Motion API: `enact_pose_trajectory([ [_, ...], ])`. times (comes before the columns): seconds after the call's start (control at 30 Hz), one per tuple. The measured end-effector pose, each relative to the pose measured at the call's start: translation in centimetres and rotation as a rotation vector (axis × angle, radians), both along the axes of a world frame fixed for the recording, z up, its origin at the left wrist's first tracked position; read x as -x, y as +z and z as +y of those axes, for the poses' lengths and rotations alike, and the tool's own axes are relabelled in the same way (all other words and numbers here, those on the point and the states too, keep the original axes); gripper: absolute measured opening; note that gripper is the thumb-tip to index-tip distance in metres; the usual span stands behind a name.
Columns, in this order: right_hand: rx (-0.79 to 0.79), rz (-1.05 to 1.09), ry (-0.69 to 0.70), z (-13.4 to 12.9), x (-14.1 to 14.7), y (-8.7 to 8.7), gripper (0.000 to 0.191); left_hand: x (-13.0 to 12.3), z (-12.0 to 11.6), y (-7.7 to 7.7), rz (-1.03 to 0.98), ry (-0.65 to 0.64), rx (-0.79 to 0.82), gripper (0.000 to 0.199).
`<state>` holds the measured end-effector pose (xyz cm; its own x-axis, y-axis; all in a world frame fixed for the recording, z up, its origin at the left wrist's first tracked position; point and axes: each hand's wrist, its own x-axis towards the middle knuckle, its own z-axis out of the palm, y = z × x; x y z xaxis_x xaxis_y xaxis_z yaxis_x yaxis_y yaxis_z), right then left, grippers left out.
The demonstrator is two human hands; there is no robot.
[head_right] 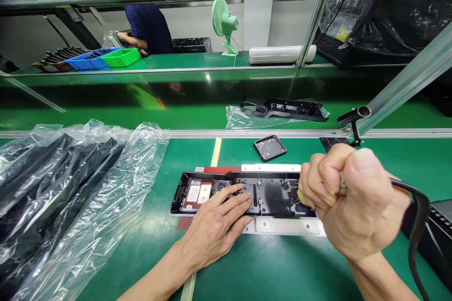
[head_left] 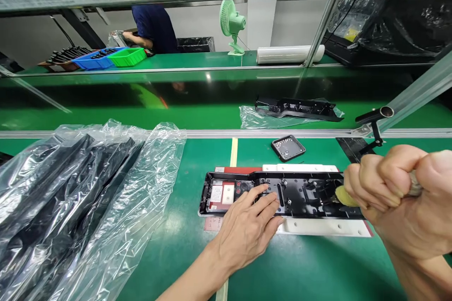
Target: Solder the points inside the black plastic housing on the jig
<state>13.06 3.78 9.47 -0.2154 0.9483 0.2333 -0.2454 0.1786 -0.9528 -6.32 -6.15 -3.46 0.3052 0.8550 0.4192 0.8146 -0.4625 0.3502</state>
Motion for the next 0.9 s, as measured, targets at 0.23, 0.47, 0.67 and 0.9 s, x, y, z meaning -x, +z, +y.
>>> enact_pose_trajectory([
  [0.23, 0.131, 0.102, -0.124, -0.53, 0.20, -0.43, 0.050, 0.17, 0.07, 0.08, -0.004, -0.001, 0.014, 0.031],
  [0.47, 0.178, 0.111, -0.157, -0.61, -0.01, -0.56, 0.041, 0.25, 0.06, 0.09, -0.003, -0.011, 0.027, 0.030],
  [0.67, 0.187, 0.110, -0.160, -0.64, 0.06, -0.59, 0.044, 0.27, 0.10, 0.07, 0.001, -0.009, 0.018, 0.031],
  [0.9, 0.146, 0.115, -0.143, -0.73, 0.20, -0.62, 0.044, 0.33, 0.04, 0.13, -0.004, -0.008, 0.023, 0.031],
])
